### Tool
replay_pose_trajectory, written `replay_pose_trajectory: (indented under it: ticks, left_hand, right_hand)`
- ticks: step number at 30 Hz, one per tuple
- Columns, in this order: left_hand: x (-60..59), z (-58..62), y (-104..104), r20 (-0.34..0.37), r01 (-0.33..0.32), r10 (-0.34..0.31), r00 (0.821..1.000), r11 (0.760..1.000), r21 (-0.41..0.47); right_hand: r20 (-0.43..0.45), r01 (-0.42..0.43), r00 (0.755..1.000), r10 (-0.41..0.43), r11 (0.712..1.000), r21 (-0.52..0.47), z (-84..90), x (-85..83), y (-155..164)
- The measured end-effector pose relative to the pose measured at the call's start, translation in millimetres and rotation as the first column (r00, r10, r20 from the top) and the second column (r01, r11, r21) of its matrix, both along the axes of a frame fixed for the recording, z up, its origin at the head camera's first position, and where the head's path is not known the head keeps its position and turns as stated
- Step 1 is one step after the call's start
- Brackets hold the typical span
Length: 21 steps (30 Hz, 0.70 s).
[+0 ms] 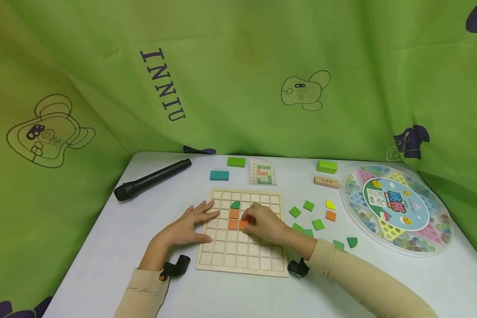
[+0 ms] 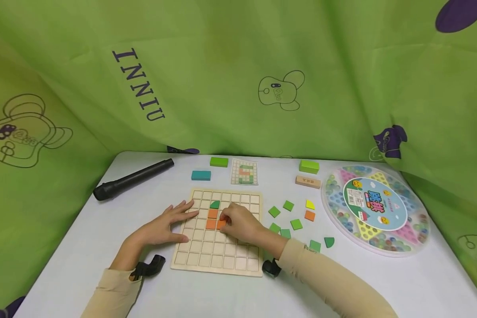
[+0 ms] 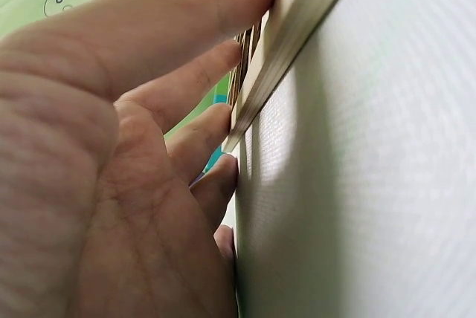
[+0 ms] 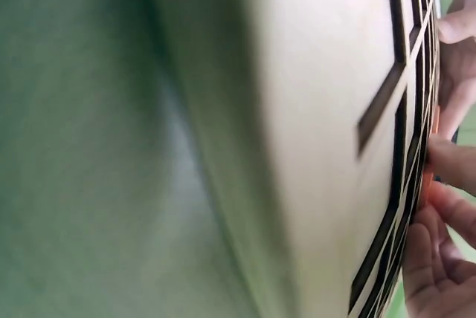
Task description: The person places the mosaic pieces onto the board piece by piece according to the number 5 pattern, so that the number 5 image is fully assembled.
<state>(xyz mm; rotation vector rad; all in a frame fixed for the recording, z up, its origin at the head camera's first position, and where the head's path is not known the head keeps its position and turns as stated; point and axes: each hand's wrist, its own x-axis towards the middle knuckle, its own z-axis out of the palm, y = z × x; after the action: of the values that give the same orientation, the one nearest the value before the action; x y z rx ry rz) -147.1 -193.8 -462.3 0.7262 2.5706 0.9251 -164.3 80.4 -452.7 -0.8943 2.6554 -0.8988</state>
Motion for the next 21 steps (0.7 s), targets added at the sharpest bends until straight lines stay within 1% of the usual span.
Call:
replay_pose_trajectory:
  ticks: [2, 3, 6, 9, 12, 15, 18, 21]
  left_hand:
    - [-0.4, 0.8, 0, -0.001, 0.004, -0.004, 1.000, 1.000, -0.002]
    - [-0.4, 1.2, 0, 0.001, 0.005, -0.005, 1.000, 1.000, -0.001]
    - [-0.2, 1.2, 1, 0.004, 0.007, -0.007, 1.000, 1.000, 0.002]
    - [0.2, 0.7, 2, 0.010, 0.005, -0.005, 1.000, 1.000, -0.001]
    - [0.0, -0.1, 3, 0.013, 0.003, -0.003, 1.000, 1.000, -0.005]
    - [-0.8, -1.2, 3, 0.011, -0.003, 0.003, 1.000, 1.000, -0.008]
    - [-1.3, -2.3, 2, -0.006, -0.005, 0.005, 1.000, 1.000, 0.000]
    - [-0.6, -3.2, 0, -0.007, -0.009, 0.009, 1.000, 1.000, 0.006]
  right_hand:
    - [-0.010, -0.008, 1.000, 0.008, 1.000, 0.017, 0.9, -0.3, 0]
    - [0.001, -0.013, 1.000, 0.013, 1.000, 0.020, 2.0, -0.2, 1]
    - [0.060, -0.017, 0.998, 0.017, 1.000, -0.009, 5.9, 0.3, 7]
    - [0.099, 0.013, 0.995, -0.007, 0.998, -0.060, 11.7, 3.4, 22]
    - [0.090, 0.080, 0.994, -0.068, 0.988, -0.129, 18.0, 9.2, 45]
    - [0.054, 0.170, 0.985, -0.163, 0.971, -0.171, 23.1, 16.2, 75]
    - [0.014, 0.251, 0.967, -0.253, 0.948, -0.195, 22.9, 20.2, 110]
    - [-0.011, 0.335, 0.940, -0.342, 0.925, -0.180, 19.4, 21.5, 143]
